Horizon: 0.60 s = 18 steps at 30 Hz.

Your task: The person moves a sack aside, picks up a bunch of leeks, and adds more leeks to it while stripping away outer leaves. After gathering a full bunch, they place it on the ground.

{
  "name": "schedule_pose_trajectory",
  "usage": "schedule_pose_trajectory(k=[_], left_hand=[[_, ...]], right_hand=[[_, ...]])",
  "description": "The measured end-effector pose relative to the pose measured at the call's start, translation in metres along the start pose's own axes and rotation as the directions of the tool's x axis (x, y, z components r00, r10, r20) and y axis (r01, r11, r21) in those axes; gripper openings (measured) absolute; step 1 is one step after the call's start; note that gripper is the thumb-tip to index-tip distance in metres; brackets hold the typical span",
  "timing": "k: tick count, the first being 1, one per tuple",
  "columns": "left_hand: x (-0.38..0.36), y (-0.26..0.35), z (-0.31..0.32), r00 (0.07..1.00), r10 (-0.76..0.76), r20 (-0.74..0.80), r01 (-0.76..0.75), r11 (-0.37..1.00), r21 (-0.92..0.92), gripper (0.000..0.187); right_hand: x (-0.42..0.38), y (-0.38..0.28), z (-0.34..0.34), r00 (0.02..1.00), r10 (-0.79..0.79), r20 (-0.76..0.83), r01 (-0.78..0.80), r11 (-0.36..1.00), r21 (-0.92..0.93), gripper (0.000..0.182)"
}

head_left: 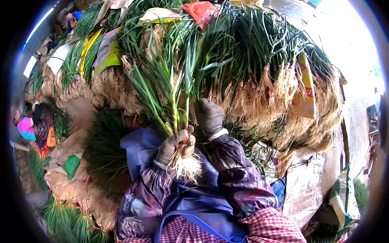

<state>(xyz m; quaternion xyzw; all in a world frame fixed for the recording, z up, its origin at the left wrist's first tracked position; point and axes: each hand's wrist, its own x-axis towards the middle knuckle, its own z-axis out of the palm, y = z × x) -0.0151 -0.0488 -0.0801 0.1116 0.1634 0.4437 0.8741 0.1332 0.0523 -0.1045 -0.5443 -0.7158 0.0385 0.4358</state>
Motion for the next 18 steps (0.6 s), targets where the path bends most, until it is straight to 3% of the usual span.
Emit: schedule_pose_trajectory(k=[1,3,4,5,6,8,9,10,11,12,13,14,15,17,18], left_hand=[[-0.003,-0.001,0.007,1.0,0.02,-0.025,-0.019,1.0,0.019,0.033],[-0.004,0.0,0.016,0.985,0.173,-0.025,-0.169,0.979,0.109,0.028],[-0.002,0.003,0.021,0.976,0.219,0.012,-0.219,0.966,0.137,0.026],[0.0,0.009,0.028,0.964,0.262,0.053,-0.267,0.95,0.164,0.024],[-0.006,0.017,0.047,0.965,0.249,-0.081,-0.232,0.956,0.182,0.02],[-0.001,0.029,0.046,0.967,0.251,-0.041,-0.241,0.954,0.178,0.019],[0.003,0.033,0.036,0.971,0.24,-0.009,-0.236,0.959,0.155,0.019],[0.012,0.035,0.039,0.97,0.218,0.108,-0.228,0.97,0.088,0.019],[0.02,0.032,0.04,0.968,0.234,0.092,-0.243,0.966,0.093,0.018],[0.03,0.026,0.043,0.968,0.237,0.083,-0.243,0.967,0.077,0.018],[0.039,0.021,0.043,0.968,0.242,0.071,-0.246,0.967,0.059,0.019],[0.049,0.019,0.038,0.974,0.207,0.095,-0.216,0.971,0.099,0.021],[0.056,0.015,0.041,0.977,0.195,0.089,-0.204,0.972,0.118,0.02],[0.066,0.008,0.053,0.982,0.187,-0.026,-0.179,0.967,0.183,0.021],[0.072,0.007,0.058,0.984,0.181,0.005,-0.177,0.957,0.229,0.02]], right_hand=[[-0.01,0.008,0.002,0.991,0.108,0.08,-0.102,0.992,-0.078,0.016],[-0.042,0.026,0.006,0.869,0.256,0.424,0.029,0.828,-0.56,0.021],[-0.059,0.04,0.002,0.686,0.243,0.685,0.128,0.887,-0.444,0.026],[-0.073,0.054,-0.005,0.439,0.197,0.877,0.181,0.936,-0.301,0.032],[-0.086,0.062,-0.013,0.34,0.207,0.917,0.206,0.935,-0.288,0.034],[-0.085,0.076,-0.034,0.184,0.182,0.966,0.225,0.949,-0.222,0.041],[-0.032,0.031,-0.079,0.245,0.389,0.888,0.051,0.91,-0.412,0.042],[-0.021,0.038,-0.093,0.612,0.308,0.729,-0.005,0.923,-0.386,0.036],[-0.005,0.047,-0.099,0.836,0.321,0.446,-0.06,0.86,-0.507,0.029],[0.019,0.053,-0.112,0.994,0.104,0.015,-0.091,0.922,-0.376,0.039],[0.048,0.054,-0.123,0.97,0.07,-0.235,-0.129,0.96,-0.249,0.038],[0.07,0.058,-0.138,0.957,0.019,-0.29,-0.171,0.845,-0.507,0.036],[0.088,0.069,-0.141,0.953,0.196,-0.23,-0.295,0.77,-0.566,0.032],[0.105,0.096,-0.134,0.958,0.189,-0.218,-0.288,0.648,-0.705,0.03],[0.104,0.096,-0.139,0.941,0.309,-0.138,-0.331,0.75,-0.573,0.027]])
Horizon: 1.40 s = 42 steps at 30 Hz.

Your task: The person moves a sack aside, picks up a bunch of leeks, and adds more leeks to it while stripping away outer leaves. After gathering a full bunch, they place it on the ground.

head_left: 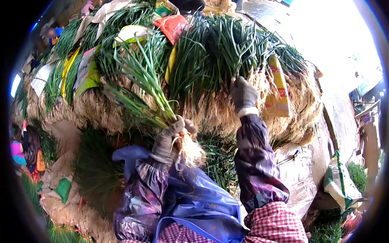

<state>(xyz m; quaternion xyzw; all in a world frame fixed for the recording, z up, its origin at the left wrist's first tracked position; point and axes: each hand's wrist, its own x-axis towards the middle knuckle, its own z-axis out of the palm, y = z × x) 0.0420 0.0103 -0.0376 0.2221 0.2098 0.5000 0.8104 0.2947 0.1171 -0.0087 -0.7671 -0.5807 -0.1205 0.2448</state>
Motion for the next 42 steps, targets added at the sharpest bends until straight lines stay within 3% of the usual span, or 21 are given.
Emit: schedule_pose_trajectory(k=[5,7,8,10,12,15,16,19,21,22,23,24,26,27,29,31,33,35,37,39,42], left_hand=[[0.037,0.003,0.021,0.998,-0.011,-0.056,0.018,0.99,0.142,0.018],[0.053,-0.008,0.021,0.997,-0.07,-0.033,0.074,0.984,0.161,0.015],[0.053,-0.015,0.022,0.988,-0.087,-0.126,0.108,0.98,0.168,0.013],[0.051,-0.029,0.024,0.971,-0.061,-0.232,0.106,0.976,0.189,0.012],[0.044,-0.039,0.016,0.975,-0.099,-0.201,0.132,0.979,0.156,0.012],[0.044,-0.046,0.014,0.97,-0.101,-0.22,0.133,0.982,0.135,0.013],[0.042,-0.043,0.009,0.983,-0.051,-0.178,0.088,0.975,0.206,0.013],[0.04,-0.04,0.002,0.963,-0.006,-0.269,0.059,0.981,0.187,0.013],[0.04,-0.031,-0.02,0.976,-0.027,-0.217,0.061,0.987,0.149,0.02],[0.037,-0.029,-0.009,0.989,0.009,-0.148,-0.001,0.998,0.058,0.022],[0.033,-0.027,0.005,0.996,0.044,-0.08,-0.047,0.998,-0.035,0.025],[0.031,-0.023,0.01,0.994,0.084,0.076,-0.079,0.995,-0.065,0.03],[0.029,-0.016,0.04,0.96,0.128,0.251,-0.082,0.98,-0.184,0.04],[0.031,-0.014,0.045,0.939,0.146,0.312,-0.076,0.971,-0.227,0.043],[0.045,-0.013,0.048,0.905,0.13,0.405,-0.022,0.965,-0.26,0.038],[0.053,-0.015,0.05,0.939,0.084,0.335,0.002,0.969,-0.248,0.033],[0.054,-0.005,0.074,0.996,-0.068,0.061,0.077,0.986,-0.149,0.026],[0.074,-0.002,0.047,0.964,-0.128,0.233,0.143,0.989,-0.049,0.025],[0.088,-0.004,0.054,0.956,-0.273,0.109,0.285,0.953,-0.105,0.02],[0.089,-0.021,0.046,0.981,-0.194,0.0,0.194,0.98,0.053,0.016],[0.076,-0.037,0.048,0.976,-0.204,-0.079,0.211,0.974,0.086,0.012]], right_hand=[[-0.084,-0.029,-0.038,0.879,-0.458,-0.13,0.411,0.592,0.694,0.008],[-0.103,-0.026,-0.056,0.842,-0.511,0.174,0.354,0.766,0.536,0.014],[-0.101,-0.02,-0.049,0.874,-0.486,-0.018,0.368,0.637,0.677,0.012],[-0.088,-0.001,-0.047,0.944,-0.326,-0.059,0.294,0.741,0.604,0.034],[-0.073,-0.002,-0.06,0.963,-0.243,0.116,0.135,0.809,0.572,0.048],[-0.087,-0.004,-0.02,0.849,-0.453,0.273,0.069,0.606,0.792,0.021],[-0.099,-0.005,-0.027,0.846,-0.425,0.321,0.178,0.793,0.583,0.023],[-0.126,0.024,-0.043,0.88,-0.454,0.136,0.212,0.633,0.745,0.028],[-0.132,0.063,-0.037,0.965,-0.096,0.243,-0.115,0.678,0.726,0.027],[-0.128,0.08,-0.041,0.92,-0.338,0.198,0.194,0.833,0.519,0.023],[-0.127,0.089,-0.044,0.737,-0.449,0.505,0.314,0.889,0.332,0.027],[-0.11,0.068,-0.074,0.698,-0.355,0.622,0.349,0.927,0.137,0.035],[-0.06,0.053,-0.091,0.894,-0.231,0.384,0.23,0.972,0.051,0.051],[-0.042,0.057,-0.077,0.994,-0.108,0.014,0.102,0.97,0.222,0.058],[0.003,0.047,-0.071,0.996,-0.04,-0.074,0.048,0.993,0.106,0.048],[0.028,0.055,-0.017,0.998,-0.04,-0.055,0.041,0.999,0.007,0.029],[0.008,0.046,-0.025,0.961,-0.208,-0.18,0.252,0.929,0.27,0.008],[-0.031,0.025,-0.051,0.903,-0.418,-0.099,0.427,0.849,0.311,0.003],[-0.071,0.015,-0.062,0.821,-0.542,0.179,0.53,0.84,0.113,0.027],[-0.091,0.019,-0.075,0.805,-0.506,0.308,0.391,0.845,0.365,0.028],[-0.094,0.041,-0.071,0.911,-0.403,0.092,0.218,0.658,0.721,0.016]])
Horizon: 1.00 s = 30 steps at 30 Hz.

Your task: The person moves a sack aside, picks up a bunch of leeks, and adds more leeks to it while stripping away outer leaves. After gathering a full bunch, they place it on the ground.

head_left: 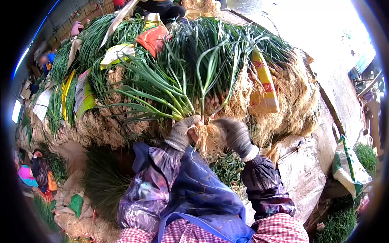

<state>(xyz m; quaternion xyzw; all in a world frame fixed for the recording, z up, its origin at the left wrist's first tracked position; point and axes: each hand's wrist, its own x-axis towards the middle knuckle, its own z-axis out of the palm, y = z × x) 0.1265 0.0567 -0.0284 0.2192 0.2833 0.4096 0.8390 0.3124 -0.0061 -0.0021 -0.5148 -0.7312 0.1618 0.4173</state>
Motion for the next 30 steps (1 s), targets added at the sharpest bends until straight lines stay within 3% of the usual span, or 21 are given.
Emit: schedule_pose_trajectory(k=[1,3,4,7,8,9,11,13,14,15,16,17,18,19,20,21,23,24,27,28,30], left_hand=[[-0.001,-0.006,-0.006,1.0,0.008,-0.013,-0.007,0.998,0.068,0.012],[-0.011,-0.014,0.003,0.999,0.041,-0.029,-0.037,0.992,0.124,0.013],[-0.012,-0.019,0.003,0.997,0.076,-0.014,-0.073,0.986,0.15,0.013],[-0.011,-0.029,0.006,0.982,0.171,-0.074,-0.161,0.98,0.119,0.009],[-0.013,-0.024,0.004,0.975,0.192,-0.112,-0.183,0.979,0.091,0.009],[-0.014,-0.018,-0.001,0.965,0.213,-0.152,-0.206,0.977,0.061,0.008],[0.003,-0.004,-0.048,0.988,0.152,-0.019,-0.149,0.982,0.118,0.006],[0.004,-0.008,-0.056,0.967,0.193,-0.165,-0.194,0.981,0.012,0.006],[-0.009,-0.004,-0.05,0.972,0.103,-0.209,-0.096,0.994,0.044,0.007],[-0.013,-0.004,-0.046,0.973,0.043,-0.226,-0.046,0.999,-0.008,0.008],[-0.019,-0.004,-0.042,0.984,0.027,-0.175,-0.026,1.0,0.008,0.009],[-0.027,-0.005,-0.038,0.992,0.004,-0.128,-0.001,1.0,0.024,0.011],[-0.025,-0.007,-0.038,0.992,-0.03,-0.124,0.03,1.0,-0.001,0.012],[-0.023,-0.009,-0.038,0.991,-0.059,-0.123,0.056,0.998,-0.027,0.014],[-0.026,-0.012,-0.04,0.987,-0.093,-0.132,0.087,0.995,-0.053,0.015],[-0.029,-0.015,-0.043,0.992,-0.051,-0.119,0.052,0.999,0.012,0.015],[-0.029,-0.019,-0.044,0.997,0.045,-0.056,-0.036,0.988,0.152,0.02],[-0.034,-0.02,-0.038,0.98,0.144,-0.139,-0.106,0.962,0.252,0.023],[-0.046,-0.015,-0.021,0.998,0.065,-0.006,-0.063,0.977,0.204,0.022],[-0.041,-0.024,-0.034,0.997,0.075,-0.014,-0.071,0.977,0.202,0.019],[-0.045,-0.026,-0.029,0.993,0.008,-0.121,0.001,0.997,0.079,0.017]], right_hand=[[0.002,0.0,0.006,0.932,0.324,-0.162,-0.173,0.791,0.587,0.035],[0.023,-0.01,-0.001,0.933,0.318,-0.166,-0.329,0.943,-0.041,0.043],[0.038,-0.027,-0.005,0.887,0.462,0.005,-0.459,0.882,-0.106,0.047],[0.05,0.007,0.03,0.979,0.192,0.074,-0.149,0.908,-0.393,0.032],[0.049,0.005,0.031,0.984,0.169,0.054,-0.157,0.971,-0.179,0.027],[0.04,0.003,0.039,0.957,0.265,0.115,-0.284,0.787,0.547,0.022],[0.017,0.004,0.03,0.973,0.177,0.151,-0.23,0.629,0.743,0.021],[-0.002,0.011,0.013,0.986,0.084,0.145,-0.167,0.423,0.89,0.02],[-0.018,0.013,0.012,0.918,0.197,0.345,-0.397,0.44,0.805,0.023],[-0.02,0.005,0.005,0.768,0.3,0.566,-0.61,0.614,0.501,0.025],[-0.023,-0.003,-0.001,0.554,0.379,0.741,-0.661,0.742,0.115,0.035],[-0.044,0.029,0.012,0.736,0.192,0.649,-0.032,0.968,-0.25,0.049],[-0.041,0.028,0.014,0.792,0.333,0.511,-0.437,0.895,0.095,0.049],[-0.031,0.033,0.014,0.785,0.417,0.458,-0.599,0.7,0.39,0.044],[-0.021,0.039,0.015,0.77,0.497,0.4,-0.617,0.423,0.663,0.04],[-0.007,0.032,0.016,0.794,0.524,0.309,-0.516,0.31,0.799,0.027],[0.01,0.039,0.036,0.826,0.519,0.221,-0.469,0.414,0.78,0.024],[0.016,0.027,0.042,0.818,0.528,0.229,-0.501,0.458,0.734,0.023],[0.013,-0.007,0.07,0.908,0.411,0.078,-0.395,0.78,0.485,0.018],[0.015,-0.011,0.071,0.974,0.214,-0.072,-0.223,0.964,-0.144,0.015],[0.009,0.0,0.084,0.926,0.315,-0.206,-0.298,0.948,0.113,0.014]])
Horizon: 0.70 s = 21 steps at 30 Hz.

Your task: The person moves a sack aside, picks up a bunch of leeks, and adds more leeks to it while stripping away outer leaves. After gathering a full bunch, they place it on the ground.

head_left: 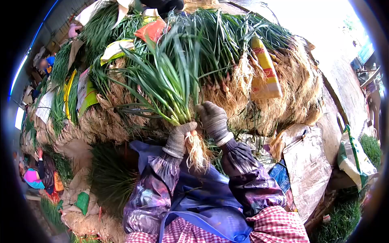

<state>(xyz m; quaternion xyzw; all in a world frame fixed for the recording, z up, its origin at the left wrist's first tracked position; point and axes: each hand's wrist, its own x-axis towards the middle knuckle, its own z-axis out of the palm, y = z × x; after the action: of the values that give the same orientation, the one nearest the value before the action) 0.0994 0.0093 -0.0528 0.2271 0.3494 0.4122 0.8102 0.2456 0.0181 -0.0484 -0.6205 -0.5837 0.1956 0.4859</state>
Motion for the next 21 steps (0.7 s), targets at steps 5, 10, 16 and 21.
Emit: schedule_pose_trajectory(k=[5,10,16,21], left_hand=[[-0.014,0.003,-0.003,0.975,-0.054,0.215,0.111,0.959,-0.262,0.018],[-0.024,0.001,0.002,0.993,-0.073,0.096,0.09,0.977,-0.193,0.02],[-0.014,-0.025,-0.009,0.992,-0.12,-0.043,0.115,0.986,-0.121,0.011],[-0.03,-0.001,0.026,0.995,-0.014,0.102,0.045,0.953,-0.3,0.017]], right_hand=[[-0.011,0.074,-0.016,0.89,0.454,-0.044,-0.304,0.662,0.685,0.022],[-0.01,0.033,-0.056,0.471,0.317,0.823,-0.341,0.926,-0.161,0.04],[0.019,-0.012,-0.011,0.982,-0.02,0.189,0.084,0.938,-0.337,0.013],[0.006,0.009,0.019,0.967,0.234,-0.106,-0.204,0.95,0.237,0.02]])
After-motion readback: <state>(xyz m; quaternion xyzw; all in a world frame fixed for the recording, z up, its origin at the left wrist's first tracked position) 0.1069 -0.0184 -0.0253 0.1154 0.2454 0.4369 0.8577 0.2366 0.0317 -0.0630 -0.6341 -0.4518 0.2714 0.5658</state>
